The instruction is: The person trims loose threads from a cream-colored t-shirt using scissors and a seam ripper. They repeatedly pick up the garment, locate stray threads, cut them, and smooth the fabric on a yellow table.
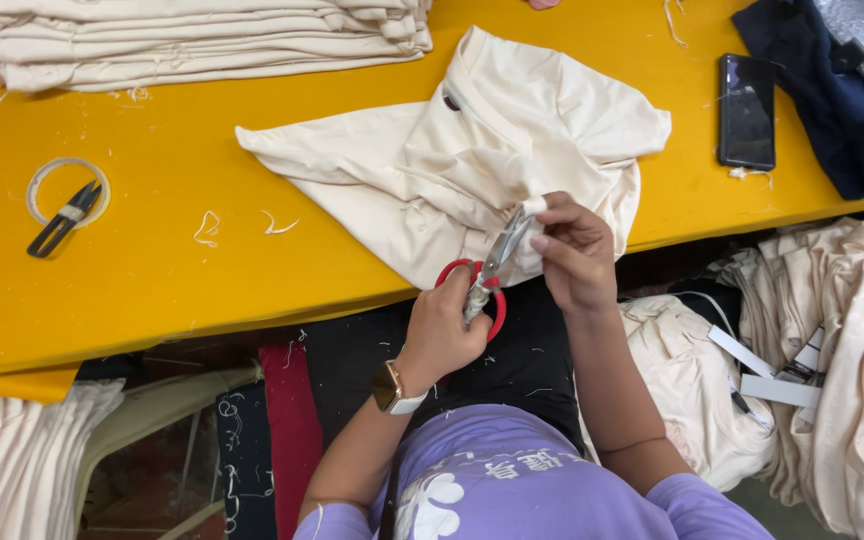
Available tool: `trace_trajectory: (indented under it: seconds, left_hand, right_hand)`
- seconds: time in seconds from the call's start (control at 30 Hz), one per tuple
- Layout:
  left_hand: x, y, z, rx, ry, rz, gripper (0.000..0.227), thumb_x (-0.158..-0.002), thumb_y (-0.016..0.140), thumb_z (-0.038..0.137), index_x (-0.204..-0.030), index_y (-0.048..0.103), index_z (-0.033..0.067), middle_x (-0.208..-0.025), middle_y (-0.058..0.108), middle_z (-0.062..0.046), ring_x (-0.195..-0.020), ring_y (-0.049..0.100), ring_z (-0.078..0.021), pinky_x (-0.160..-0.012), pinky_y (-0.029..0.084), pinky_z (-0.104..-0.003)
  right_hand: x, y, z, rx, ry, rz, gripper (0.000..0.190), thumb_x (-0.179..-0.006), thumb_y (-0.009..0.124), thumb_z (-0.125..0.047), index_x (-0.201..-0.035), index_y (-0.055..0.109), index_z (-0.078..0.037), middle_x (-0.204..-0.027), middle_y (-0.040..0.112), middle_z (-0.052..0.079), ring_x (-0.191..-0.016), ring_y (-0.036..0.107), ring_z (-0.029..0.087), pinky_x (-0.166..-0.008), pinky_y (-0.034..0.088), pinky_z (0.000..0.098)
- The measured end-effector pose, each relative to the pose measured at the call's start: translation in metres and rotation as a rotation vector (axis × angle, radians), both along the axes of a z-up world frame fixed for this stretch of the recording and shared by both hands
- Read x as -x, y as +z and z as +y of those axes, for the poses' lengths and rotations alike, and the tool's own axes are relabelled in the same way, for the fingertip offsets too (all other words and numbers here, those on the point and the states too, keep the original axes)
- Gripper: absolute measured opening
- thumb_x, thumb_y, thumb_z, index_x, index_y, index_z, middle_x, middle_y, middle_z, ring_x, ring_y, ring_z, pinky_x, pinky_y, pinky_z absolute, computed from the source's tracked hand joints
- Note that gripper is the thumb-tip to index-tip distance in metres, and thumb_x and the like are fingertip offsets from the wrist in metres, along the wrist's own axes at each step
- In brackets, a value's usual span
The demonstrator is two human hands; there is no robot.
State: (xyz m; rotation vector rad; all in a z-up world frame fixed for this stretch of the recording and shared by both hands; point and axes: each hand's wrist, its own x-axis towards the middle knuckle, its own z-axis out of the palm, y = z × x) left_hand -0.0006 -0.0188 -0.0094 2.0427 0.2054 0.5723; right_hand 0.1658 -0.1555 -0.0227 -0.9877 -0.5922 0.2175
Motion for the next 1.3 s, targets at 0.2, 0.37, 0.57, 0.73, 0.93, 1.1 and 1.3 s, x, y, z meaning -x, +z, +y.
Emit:
trace_trajectory:
  seconds: [0.2, 0.37, 0.57, 0.73, 0.93, 1.1, 1.3]
  left_hand:
    - [0.007, -0.019, 0.011, 0.023, -0.059, 0.021, 0.037, -0.067, 0.064, 0.009, -0.103, 0.058, 0.0048, -0.064, 0.061, -0.024, -0.065, 0.064, -0.0526, -0.055, 0.052, -0.052]
    - [0.007, -0.001, 0.019, 0.127, 0.021, 0.093, 0.038, -0.07, 0.063, 0.002, -0.107, 0.057, 0.0033, -0.07, 0.063, -0.026, -0.068, 0.067, -0.048, -0.057, 0.054, -0.045]
    - [0.006, -0.014, 0.031, 0.186, -0.026, 0.2, 0.039, -0.086, 0.056, 0.0, -0.124, 0.06, 0.0072, -0.093, 0.069, -0.006, -0.067, 0.063, -0.019, -0.06, 0.049, -0.03]
    - [0.004, 0.001, 0.026, 0.176, -0.004, 0.196, 0.034, -0.082, 0.058, -0.002, -0.115, 0.061, 0.0038, -0.079, 0.066, -0.012, -0.059, 0.058, -0.023, -0.053, 0.047, -0.034]
    - [0.003, 0.01, 0.023, 0.154, 0.027, 0.207, 0.027, -0.078, 0.062, -0.002, -0.105, 0.059, -0.0006, -0.074, 0.065, -0.022, -0.071, 0.069, -0.0362, -0.06, 0.055, -0.042]
    - [-0.01, 0.023, 0.024, 0.295, -0.008, 0.186, 0.029, -0.079, 0.059, -0.006, -0.108, 0.058, -0.0021, -0.086, 0.071, -0.024, -0.082, 0.068, -0.0303, -0.073, 0.058, -0.046]
    - [-0.075, 0.048, 0.022, 0.214, 0.105, 0.042, 0.028, -0.093, 0.065, 0.012, -0.119, 0.054, 0.0054, -0.1, 0.068, -0.025, -0.098, 0.069, -0.0373, -0.085, 0.055, -0.049]
  right_hand:
    - [-0.014, 0.038, 0.002, -0.137, 0.275, 0.205, 0.077, -0.079, 0.063, 0.017, -0.153, 0.04, 0.007, -0.146, 0.06, 0.017, -0.127, 0.064, 0.026, -0.106, 0.055, 0.033]
    - [-0.08, 0.018, 0.009, 0.177, 0.001, -0.089, 0.066, -0.082, 0.074, 0.014, -0.144, 0.055, 0.002, -0.139, 0.064, 0.014, -0.102, 0.069, 0.015, -0.084, 0.062, 0.0246]
    - [-0.164, 0.018, -0.082, 1.349, -0.959, -0.266, 0.077, -0.101, 0.049, -0.069, -0.156, 0.037, -0.017, -0.162, 0.027, 0.015, -0.149, 0.013, 0.046, -0.111, 0.011, 0.0796]
    - [-0.204, -0.027, -0.132, 1.577, -1.117, -0.446, 0.075, -0.107, 0.048, -0.075, -0.144, 0.049, -0.01, -0.153, 0.031, 0.017, -0.135, 0.029, 0.043, -0.1, 0.02, 0.0761]
    - [-0.21, -0.042, -0.135, 1.536, -1.188, -0.58, 0.078, -0.109, 0.044, -0.082, -0.137, 0.06, -0.011, -0.154, 0.031, 0.019, -0.135, 0.028, 0.046, -0.096, 0.021, 0.0785]
    - [-0.161, 0.0, -0.093, 0.943, -1.096, -0.762, 0.034, -0.114, 0.054, -0.042, -0.115, 0.062, -0.009, -0.114, 0.053, 0.014, -0.109, 0.051, 0.036, -0.092, 0.039, 0.0505]
    - [-0.09, 0.005, -0.01, 0.56, -0.054, -0.048, 0.031, -0.097, 0.072, -0.016, -0.117, 0.05, -0.007, -0.099, 0.073, 0.014, -0.083, 0.074, 0.019, -0.067, 0.058, 0.0258]
